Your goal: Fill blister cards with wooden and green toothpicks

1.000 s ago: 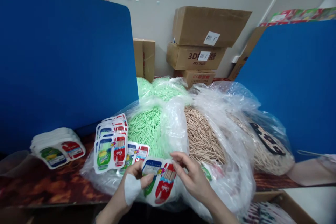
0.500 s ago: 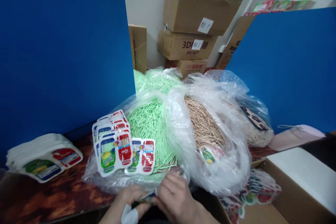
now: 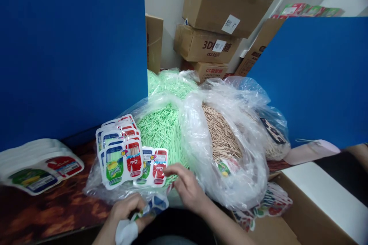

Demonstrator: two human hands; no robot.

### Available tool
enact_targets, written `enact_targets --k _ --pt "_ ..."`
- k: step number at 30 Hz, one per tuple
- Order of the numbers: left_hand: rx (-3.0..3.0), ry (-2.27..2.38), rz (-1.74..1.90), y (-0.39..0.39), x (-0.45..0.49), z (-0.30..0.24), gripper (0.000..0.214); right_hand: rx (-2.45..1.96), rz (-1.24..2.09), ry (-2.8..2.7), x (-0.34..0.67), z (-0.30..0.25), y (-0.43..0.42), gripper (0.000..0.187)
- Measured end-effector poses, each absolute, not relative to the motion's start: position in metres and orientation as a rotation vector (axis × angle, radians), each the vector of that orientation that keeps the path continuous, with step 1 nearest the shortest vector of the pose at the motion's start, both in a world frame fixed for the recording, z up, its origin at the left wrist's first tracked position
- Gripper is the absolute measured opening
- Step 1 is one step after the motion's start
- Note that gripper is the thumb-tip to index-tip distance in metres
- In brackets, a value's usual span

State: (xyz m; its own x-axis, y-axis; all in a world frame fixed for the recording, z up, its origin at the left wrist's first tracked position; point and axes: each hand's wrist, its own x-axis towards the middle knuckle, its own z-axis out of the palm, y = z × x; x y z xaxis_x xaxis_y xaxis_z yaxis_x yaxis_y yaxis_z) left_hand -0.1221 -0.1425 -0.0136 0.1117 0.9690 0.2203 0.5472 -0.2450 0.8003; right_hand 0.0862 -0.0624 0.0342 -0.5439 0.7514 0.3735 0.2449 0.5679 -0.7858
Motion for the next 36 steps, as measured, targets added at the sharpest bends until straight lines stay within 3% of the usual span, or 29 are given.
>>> enact_targets --k 3,8,15,23,36 --pt "1.737 1.477 1.032 -0.141 -0.121 -0.015 0.024 -1.041 0.924 -2.058 0.099 0.012 -0.028 0.031" --pt "1.66 1.399 1.074 -0.141 -0.118 -0.021 0.021 -1.344 0.611 -2.255 0.153 -0.001 0.009 0.028" --pt "1.552 1.397 1.086 -0.137 -0.107 -0.028 0.023 -1.476 0.116 -3.053 0.181 0.003 0.01 0.02" --pt "1.475 1.45 1.073 -0.138 -0.104 -0.02 0.023 -1.61 0.05 -3.227 0.187 -0.008 0.009 0.019" --pt "1.439 1.359 0.926 -0.123 -0.101 0.003 0.025 -1.897 0.054 -3.046 0.178 -0.016 0.005 0.021"
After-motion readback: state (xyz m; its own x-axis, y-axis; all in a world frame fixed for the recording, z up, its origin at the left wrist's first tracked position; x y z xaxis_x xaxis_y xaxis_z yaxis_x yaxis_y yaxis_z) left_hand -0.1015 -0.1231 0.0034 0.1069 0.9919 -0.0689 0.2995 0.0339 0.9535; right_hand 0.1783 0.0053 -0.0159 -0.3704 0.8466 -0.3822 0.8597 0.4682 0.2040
